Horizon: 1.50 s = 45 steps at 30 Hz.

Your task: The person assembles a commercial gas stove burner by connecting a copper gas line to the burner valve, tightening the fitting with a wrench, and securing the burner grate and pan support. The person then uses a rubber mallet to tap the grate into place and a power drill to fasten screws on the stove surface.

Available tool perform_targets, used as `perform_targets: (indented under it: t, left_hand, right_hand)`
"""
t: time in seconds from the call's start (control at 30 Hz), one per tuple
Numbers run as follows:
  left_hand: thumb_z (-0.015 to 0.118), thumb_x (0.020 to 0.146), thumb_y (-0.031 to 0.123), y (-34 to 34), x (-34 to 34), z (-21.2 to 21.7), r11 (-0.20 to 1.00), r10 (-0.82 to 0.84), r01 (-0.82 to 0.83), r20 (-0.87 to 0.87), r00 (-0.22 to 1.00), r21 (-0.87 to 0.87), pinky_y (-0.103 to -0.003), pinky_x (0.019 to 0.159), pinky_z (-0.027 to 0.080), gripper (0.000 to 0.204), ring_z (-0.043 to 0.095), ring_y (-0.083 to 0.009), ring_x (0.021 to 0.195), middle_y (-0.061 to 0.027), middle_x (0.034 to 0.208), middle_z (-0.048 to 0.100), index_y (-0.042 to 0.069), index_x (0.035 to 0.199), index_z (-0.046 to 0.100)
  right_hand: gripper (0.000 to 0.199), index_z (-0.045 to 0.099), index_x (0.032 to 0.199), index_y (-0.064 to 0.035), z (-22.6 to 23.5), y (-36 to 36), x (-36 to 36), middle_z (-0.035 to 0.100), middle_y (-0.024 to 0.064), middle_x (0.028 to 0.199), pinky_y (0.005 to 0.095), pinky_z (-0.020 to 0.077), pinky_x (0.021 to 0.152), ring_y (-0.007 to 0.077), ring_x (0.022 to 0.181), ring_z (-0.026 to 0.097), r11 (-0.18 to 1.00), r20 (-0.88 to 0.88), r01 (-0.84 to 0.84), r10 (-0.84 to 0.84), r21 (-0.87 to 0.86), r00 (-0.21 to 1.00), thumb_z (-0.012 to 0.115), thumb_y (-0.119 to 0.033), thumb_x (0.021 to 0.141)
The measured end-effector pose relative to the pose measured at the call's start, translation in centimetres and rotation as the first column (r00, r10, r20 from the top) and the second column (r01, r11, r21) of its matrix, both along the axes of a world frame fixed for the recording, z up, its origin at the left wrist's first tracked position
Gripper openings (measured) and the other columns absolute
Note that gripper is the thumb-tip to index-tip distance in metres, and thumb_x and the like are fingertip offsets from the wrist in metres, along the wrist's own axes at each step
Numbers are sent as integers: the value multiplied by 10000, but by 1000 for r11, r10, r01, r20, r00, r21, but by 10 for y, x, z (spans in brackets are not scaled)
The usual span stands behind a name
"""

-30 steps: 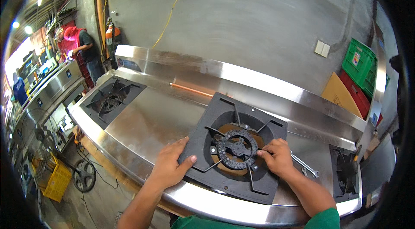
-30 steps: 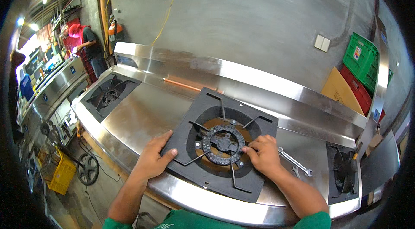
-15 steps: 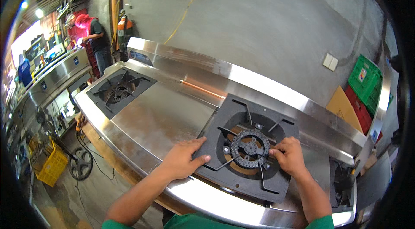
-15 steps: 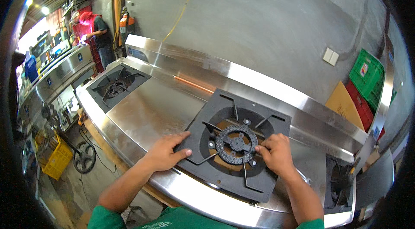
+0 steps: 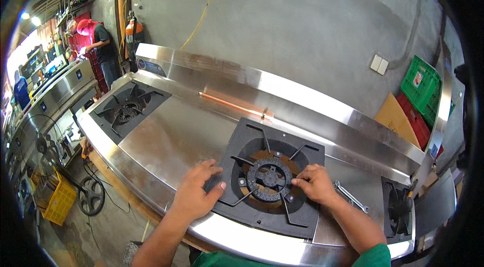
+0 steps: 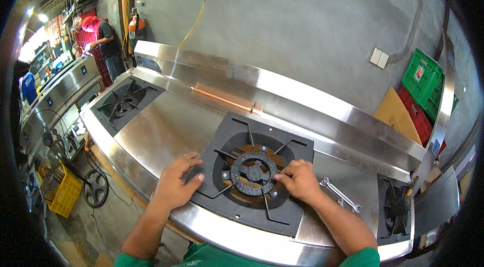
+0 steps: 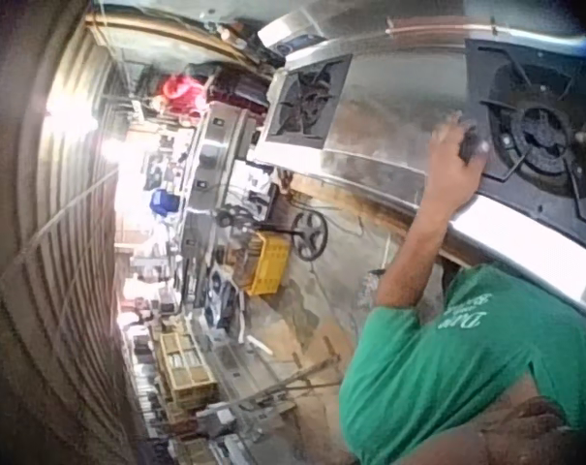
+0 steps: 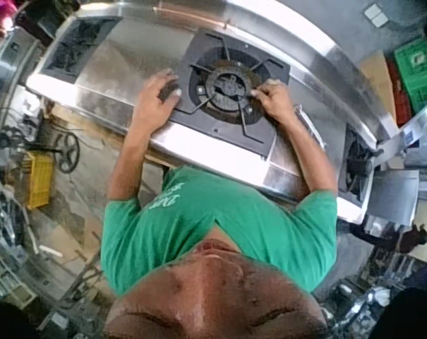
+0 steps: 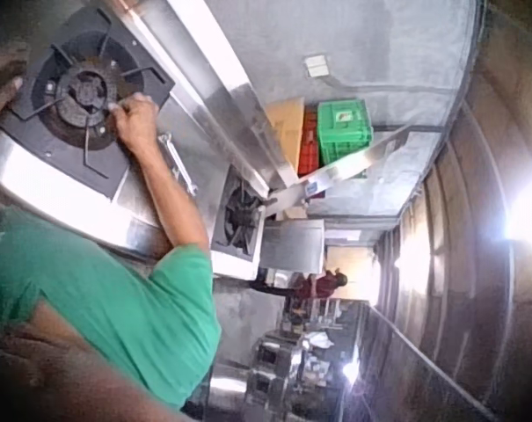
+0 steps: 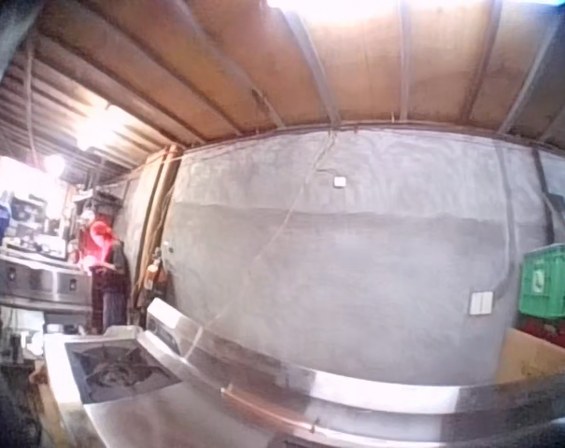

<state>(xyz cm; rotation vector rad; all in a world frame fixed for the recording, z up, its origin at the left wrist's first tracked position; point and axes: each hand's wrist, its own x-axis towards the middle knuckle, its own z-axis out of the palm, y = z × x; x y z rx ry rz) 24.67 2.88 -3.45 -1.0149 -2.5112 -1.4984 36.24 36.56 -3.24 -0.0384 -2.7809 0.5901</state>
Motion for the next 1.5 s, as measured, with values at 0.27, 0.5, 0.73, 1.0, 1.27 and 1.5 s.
perform_targets:
  t: [0.27,0.5,0.73,1.0,1.27,1.5]
  left_hand:
    - [785,770,499,-8,0,7,931,-267,210,-163,950,-299,-548,1153,288,585,478,-346,1360,-181,1355,610,91,1183,713]
    - [794,750,524,-3,-6,-3,890,-351,277,-155,924,-364,-580,1156,266,504,484,-312,1360,-85,1345,634,149,1086,765]
    - [777,793,461,-27,2,-1,926,-233,194,-87,968,-325,-554,1164,249,561,469,-311,1373,-82,1337,634,135,1240,683]
    - [784,755,327,0,4,-11,857,-472,446,-48,880,-259,-657,1156,170,604,392,-353,1399,-149,1401,528,122,1297,613]
    - [696,845,443,-10,2,-28,835,-487,406,-154,860,-370,-661,1174,144,611,272,-396,1478,-214,1536,384,115,1352,606]
    - [741,783,489,-4,-1,-19,801,-488,412,-75,870,-435,-657,1162,155,696,271,-400,1472,-224,1542,372,116,1355,606]
  right_hand:
    - [226,775,814,-66,21,2,13,671,91,801,448,428,833,309,841,618,1000,136,5,-3,-14,991,767,-291,828]
    - [194,758,796,-54,8,-1,10,689,105,817,440,461,802,326,816,631,1000,58,-16,17,-23,998,767,-246,824]
    - [252,750,920,-47,14,-9,-22,687,147,941,477,461,848,358,925,632,970,250,-215,181,115,951,734,-290,854]
    - [529,653,1271,-33,26,-8,45,640,246,1265,493,468,1000,397,1167,612,994,115,81,-73,-71,991,583,-472,985]
    - [464,668,1230,-12,16,-18,17,678,234,1175,460,482,972,415,1094,627,977,134,-82,56,196,989,606,-397,978]
    - [482,651,1240,22,18,-25,22,666,249,1199,445,469,992,419,1117,616,973,143,-102,73,209,987,597,-382,983]
